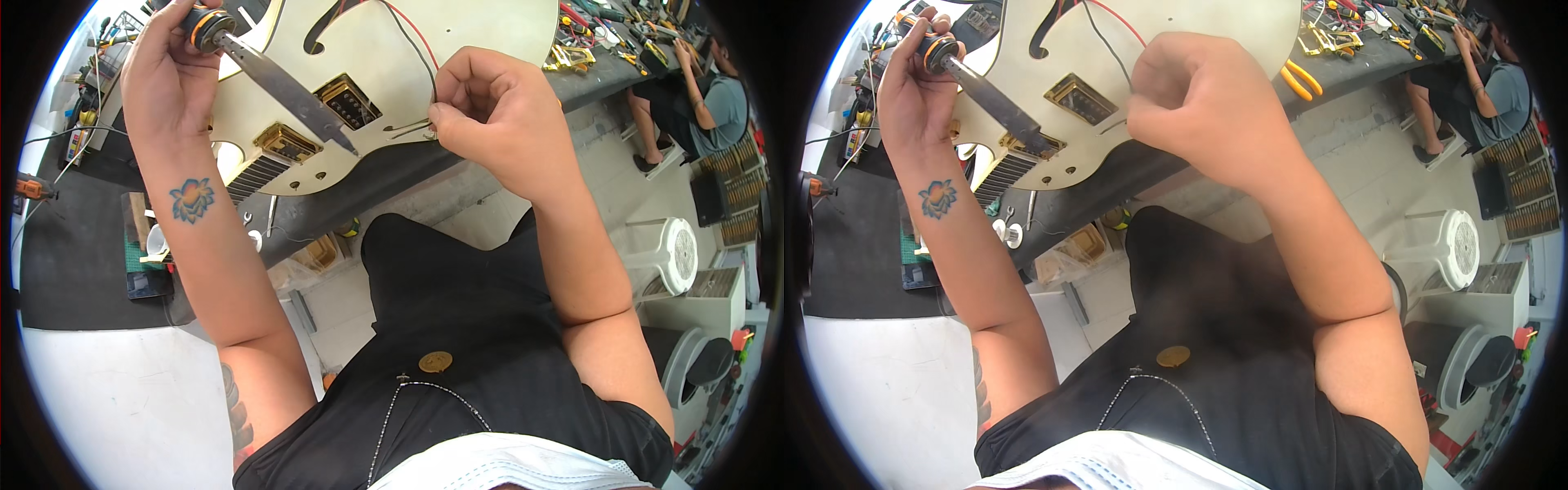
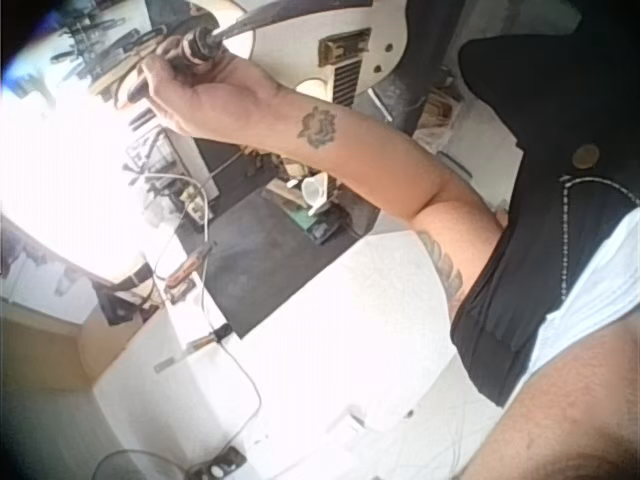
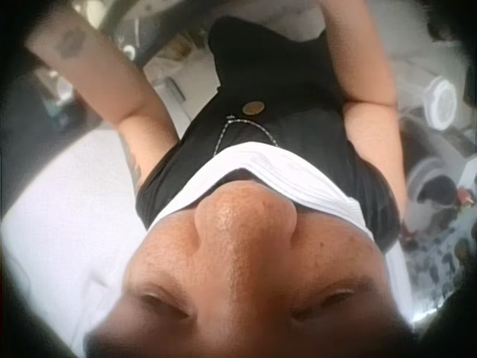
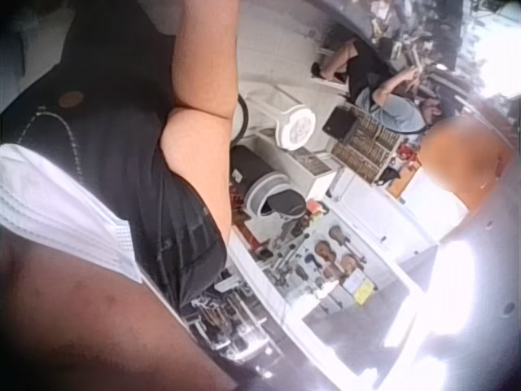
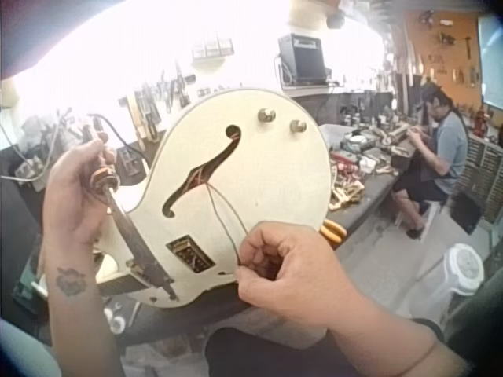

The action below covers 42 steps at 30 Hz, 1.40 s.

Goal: The person uses a soldering iron to work on the back of a white electric guitar, then flips it to access the electronics cavity. They pull wires through the cavity, cut a wire with pliers, apply solder to a wire end, and solder it to a component inside the guitar.

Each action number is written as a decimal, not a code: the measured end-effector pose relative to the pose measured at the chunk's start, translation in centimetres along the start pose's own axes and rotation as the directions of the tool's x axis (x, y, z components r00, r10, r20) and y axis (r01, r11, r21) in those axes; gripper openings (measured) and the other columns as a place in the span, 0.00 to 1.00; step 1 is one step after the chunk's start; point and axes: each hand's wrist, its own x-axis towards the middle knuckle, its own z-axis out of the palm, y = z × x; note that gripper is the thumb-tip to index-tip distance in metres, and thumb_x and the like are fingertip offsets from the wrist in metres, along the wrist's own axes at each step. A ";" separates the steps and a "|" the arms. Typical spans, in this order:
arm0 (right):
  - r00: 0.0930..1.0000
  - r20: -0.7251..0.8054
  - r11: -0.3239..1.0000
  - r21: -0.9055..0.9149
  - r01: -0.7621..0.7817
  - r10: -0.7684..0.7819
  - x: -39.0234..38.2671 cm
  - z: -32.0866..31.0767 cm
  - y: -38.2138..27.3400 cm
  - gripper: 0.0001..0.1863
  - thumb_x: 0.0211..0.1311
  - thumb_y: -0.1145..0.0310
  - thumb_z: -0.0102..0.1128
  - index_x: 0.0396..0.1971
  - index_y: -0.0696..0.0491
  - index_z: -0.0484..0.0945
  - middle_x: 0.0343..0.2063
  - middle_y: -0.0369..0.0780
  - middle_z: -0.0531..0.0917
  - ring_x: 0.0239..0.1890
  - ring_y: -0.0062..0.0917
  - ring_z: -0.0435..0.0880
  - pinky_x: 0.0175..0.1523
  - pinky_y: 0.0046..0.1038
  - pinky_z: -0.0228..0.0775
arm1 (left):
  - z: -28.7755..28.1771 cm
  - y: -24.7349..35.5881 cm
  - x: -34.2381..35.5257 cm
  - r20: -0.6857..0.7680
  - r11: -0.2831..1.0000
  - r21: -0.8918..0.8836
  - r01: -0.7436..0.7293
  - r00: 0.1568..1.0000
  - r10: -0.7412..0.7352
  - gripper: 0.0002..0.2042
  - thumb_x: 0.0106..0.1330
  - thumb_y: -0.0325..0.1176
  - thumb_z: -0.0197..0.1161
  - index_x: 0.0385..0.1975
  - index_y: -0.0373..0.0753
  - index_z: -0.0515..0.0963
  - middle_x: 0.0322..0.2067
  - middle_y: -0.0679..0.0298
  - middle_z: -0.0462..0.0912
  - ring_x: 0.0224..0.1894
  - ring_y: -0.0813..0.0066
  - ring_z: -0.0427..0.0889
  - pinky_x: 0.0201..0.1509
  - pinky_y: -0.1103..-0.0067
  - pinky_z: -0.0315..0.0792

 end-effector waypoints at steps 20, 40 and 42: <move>0.947 0.263 0.657 0.683 -0.319 0.186 0.5 -2.1 3.5 0.07 0.66 0.72 0.70 0.36 0.59 0.81 0.29 0.40 0.85 0.26 0.17 0.78 0.30 0.21 0.66 | -6.6 5.1 5.0 0.112 0.987 0.146 0.072 0.990 -0.089 0.20 0.79 0.28 0.64 0.63 0.21 0.73 0.47 0.51 0.87 0.44 0.70 0.90 0.50 0.74 0.87; 0.994 0.028 0.951 0.289 -0.110 0.106 -0.5 -2.5 2.8 0.10 0.63 0.73 0.71 0.39 0.59 0.79 0.33 0.35 0.87 0.31 0.12 0.78 0.35 0.19 0.70 | -3.2 10.7 12.0 0.174 0.869 0.467 -0.163 0.981 0.090 0.04 0.74 0.27 0.65 0.39 0.33 0.82 0.34 0.57 0.86 0.35 0.69 0.86 0.40 0.73 0.86; 0.992 0.048 0.957 0.264 -0.123 0.114 -0.6 -2.4 2.1 0.09 0.62 0.75 0.71 0.39 0.59 0.79 0.32 0.34 0.86 0.31 0.11 0.78 0.37 0.19 0.70 | -2.2 12.6 12.7 0.159 0.561 0.789 -0.252 0.965 0.210 0.09 0.74 0.29 0.66 0.49 0.33 0.80 0.34 0.60 0.86 0.34 0.70 0.86 0.40 0.72 0.83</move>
